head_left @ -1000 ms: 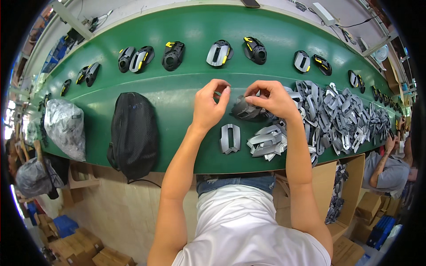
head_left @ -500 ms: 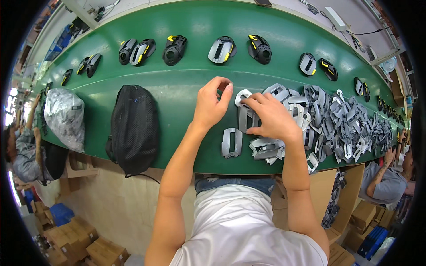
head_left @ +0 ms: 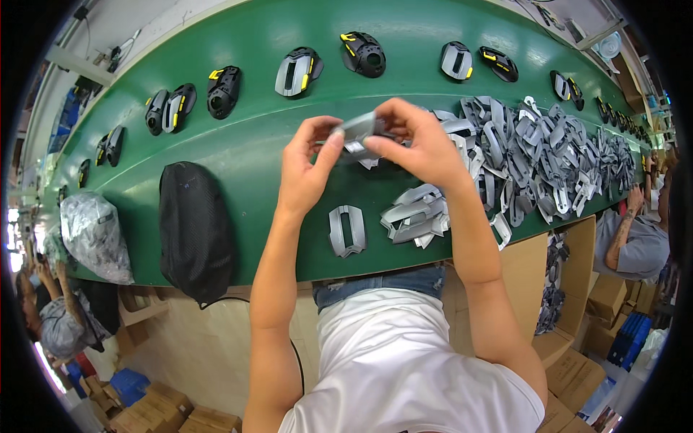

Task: The person assembles plastic electronic components by hand, fitting internal components into a plastic housing on an industrial production line.

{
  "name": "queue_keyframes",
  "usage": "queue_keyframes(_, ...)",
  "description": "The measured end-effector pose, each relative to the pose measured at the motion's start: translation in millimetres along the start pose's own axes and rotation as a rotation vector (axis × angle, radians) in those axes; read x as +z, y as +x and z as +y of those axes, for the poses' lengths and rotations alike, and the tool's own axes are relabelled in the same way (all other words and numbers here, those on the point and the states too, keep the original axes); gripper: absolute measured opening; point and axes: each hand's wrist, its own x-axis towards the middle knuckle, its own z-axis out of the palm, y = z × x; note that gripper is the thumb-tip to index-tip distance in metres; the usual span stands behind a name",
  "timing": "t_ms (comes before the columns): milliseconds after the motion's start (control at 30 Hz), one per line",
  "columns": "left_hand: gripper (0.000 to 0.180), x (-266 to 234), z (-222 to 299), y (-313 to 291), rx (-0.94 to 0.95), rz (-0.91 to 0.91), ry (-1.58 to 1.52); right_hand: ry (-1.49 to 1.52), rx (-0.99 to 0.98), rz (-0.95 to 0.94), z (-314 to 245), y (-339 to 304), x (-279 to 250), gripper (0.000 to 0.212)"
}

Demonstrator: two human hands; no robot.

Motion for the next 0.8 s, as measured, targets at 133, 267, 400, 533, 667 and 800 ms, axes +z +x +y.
queue_keyframes(133, 0.025, -1, 9, -5, -0.056, -0.248, -0.211, 0.362, 0.073, 0.072, -11, -3, 1, 0.032)
queue_keyframes(267, 0.020, 5, 6, -8, 0.028, -0.008, -0.310, 0.187, 0.104, -0.049, -6, -11, 6, 0.033)
queue_keyframes(400, 0.020, 6, -1, -15, -0.018, -0.013, -0.215, 0.183, 0.102, -0.072, -2, -12, 18, 0.030)
queue_keyframes(533, 0.021, 15, 3, -16, 0.255, 0.087, 0.115, 0.004, 0.066, -0.022, -8, -15, 23, 0.023)
queue_keyframes(667, 0.020, 16, 10, -17, 0.195, 0.001, 0.094, 0.060, 0.054, 0.066, -13, -17, 29, 0.017)
queue_keyframes(800, 0.023, 24, 12, -21, 0.103, -0.047, 0.045, -0.290, -0.192, 0.247, -7, -15, 45, 0.025)
